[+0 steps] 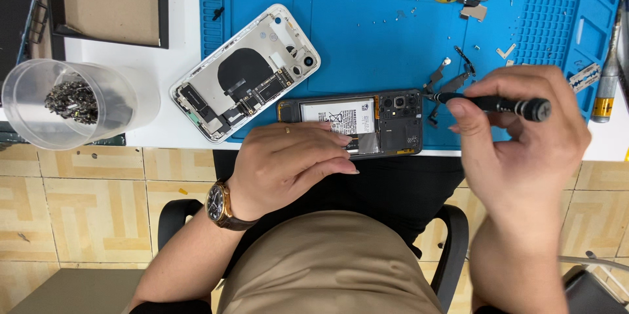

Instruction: The person uses a screwdriver to remove screws from the back of a disassembled smartphone. They then attach a new screen to the phone's body, secure it with screws, and power on the device to verify the repair.

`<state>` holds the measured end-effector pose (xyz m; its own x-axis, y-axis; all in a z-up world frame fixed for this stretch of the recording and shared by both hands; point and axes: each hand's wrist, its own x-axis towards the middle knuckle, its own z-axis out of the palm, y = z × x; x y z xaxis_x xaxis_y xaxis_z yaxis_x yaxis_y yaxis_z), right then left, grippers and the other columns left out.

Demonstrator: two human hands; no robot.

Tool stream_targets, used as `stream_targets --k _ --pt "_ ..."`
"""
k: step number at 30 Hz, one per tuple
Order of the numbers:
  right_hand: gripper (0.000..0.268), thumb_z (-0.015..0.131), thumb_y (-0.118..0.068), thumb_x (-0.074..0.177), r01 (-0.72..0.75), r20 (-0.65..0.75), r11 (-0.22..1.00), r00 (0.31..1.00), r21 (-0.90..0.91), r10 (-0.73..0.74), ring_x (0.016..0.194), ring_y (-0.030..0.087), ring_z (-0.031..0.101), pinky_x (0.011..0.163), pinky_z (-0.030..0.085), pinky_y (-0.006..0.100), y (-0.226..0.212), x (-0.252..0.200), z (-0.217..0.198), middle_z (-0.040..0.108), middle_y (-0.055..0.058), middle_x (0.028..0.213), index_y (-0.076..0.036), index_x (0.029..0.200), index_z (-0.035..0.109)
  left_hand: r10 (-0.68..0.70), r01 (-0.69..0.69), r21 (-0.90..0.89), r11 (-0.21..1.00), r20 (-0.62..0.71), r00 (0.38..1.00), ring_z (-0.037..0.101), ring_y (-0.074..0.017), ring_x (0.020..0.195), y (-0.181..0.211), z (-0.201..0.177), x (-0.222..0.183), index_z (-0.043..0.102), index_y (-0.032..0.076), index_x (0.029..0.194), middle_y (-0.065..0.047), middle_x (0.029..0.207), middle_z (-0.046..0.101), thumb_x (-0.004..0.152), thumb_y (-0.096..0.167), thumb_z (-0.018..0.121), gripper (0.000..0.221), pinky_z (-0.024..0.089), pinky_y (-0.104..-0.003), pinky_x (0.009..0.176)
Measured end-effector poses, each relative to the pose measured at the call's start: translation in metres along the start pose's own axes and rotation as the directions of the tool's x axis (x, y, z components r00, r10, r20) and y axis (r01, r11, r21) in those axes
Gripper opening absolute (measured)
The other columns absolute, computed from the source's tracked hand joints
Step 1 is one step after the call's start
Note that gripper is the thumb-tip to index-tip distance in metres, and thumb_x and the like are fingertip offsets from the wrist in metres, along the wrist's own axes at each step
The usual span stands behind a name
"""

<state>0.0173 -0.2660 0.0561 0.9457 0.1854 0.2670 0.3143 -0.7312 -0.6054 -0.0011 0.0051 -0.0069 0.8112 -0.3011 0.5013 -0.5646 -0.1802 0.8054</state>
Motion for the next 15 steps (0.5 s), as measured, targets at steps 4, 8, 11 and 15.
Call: stream_targets --k 4,8,11,15 --pt "0.008 0.087 0.006 0.111 0.030 0.259 0.996 0.966 -0.084 -0.008 0.096 0.026 0.070 0.081 0.061 0.033 -0.021 0.041 -0.035 0.075 0.019 0.111 0.005 0.112 0.079 0.017 -0.017 0.022 1.000 0.008 1.000 0.084 -0.0279 0.096 -0.001 -0.001 -0.002 0.079 0.003 0.100 -0.011 0.102 0.083 0.098 0.014 0.081 0.011 0.071 -0.043 0.095" --pt "0.023 0.079 -0.005 0.103 0.159 0.495 0.967 0.868 -0.200 -0.040 0.102 0.025 0.079 0.084 0.066 0.038 -0.026 0.065 -0.044 0.081 0.011 0.120 -0.002 0.125 0.078 -0.006 0.006 -0.001 1.000 0.015 1.000 0.085 -0.0283 0.099 -0.004 0.000 -0.005 0.079 0.002 0.107 -0.012 0.109 0.083 0.103 0.009 0.076 0.009 0.072 -0.043 0.097" --pt "0.020 0.076 -0.017 0.108 0.302 0.554 0.895 0.829 -0.327 -0.077 0.095 0.023 0.076 0.072 0.058 0.040 -0.018 0.067 -0.044 0.079 0.001 0.110 -0.014 0.127 0.078 -0.016 0.016 0.007 1.000 0.012 1.000 0.085 -0.0284 0.100 -0.004 0.000 -0.007 0.080 0.002 0.111 -0.011 0.112 0.082 0.103 0.008 0.076 0.011 0.072 -0.043 0.098" --pt "0.028 0.074 -0.042 0.111 0.460 0.608 0.744 0.789 -0.485 -0.091 0.096 0.022 0.079 0.065 0.060 0.038 -0.007 0.067 -0.048 0.080 -0.005 0.109 -0.025 0.132 0.076 -0.017 0.017 0.017 1.000 0.000 1.000 0.085 -0.0270 0.097 -0.002 0.000 -0.004 0.080 0.002 0.107 -0.011 0.108 0.083 0.102 0.009 0.077 0.009 0.072 -0.043 0.096"
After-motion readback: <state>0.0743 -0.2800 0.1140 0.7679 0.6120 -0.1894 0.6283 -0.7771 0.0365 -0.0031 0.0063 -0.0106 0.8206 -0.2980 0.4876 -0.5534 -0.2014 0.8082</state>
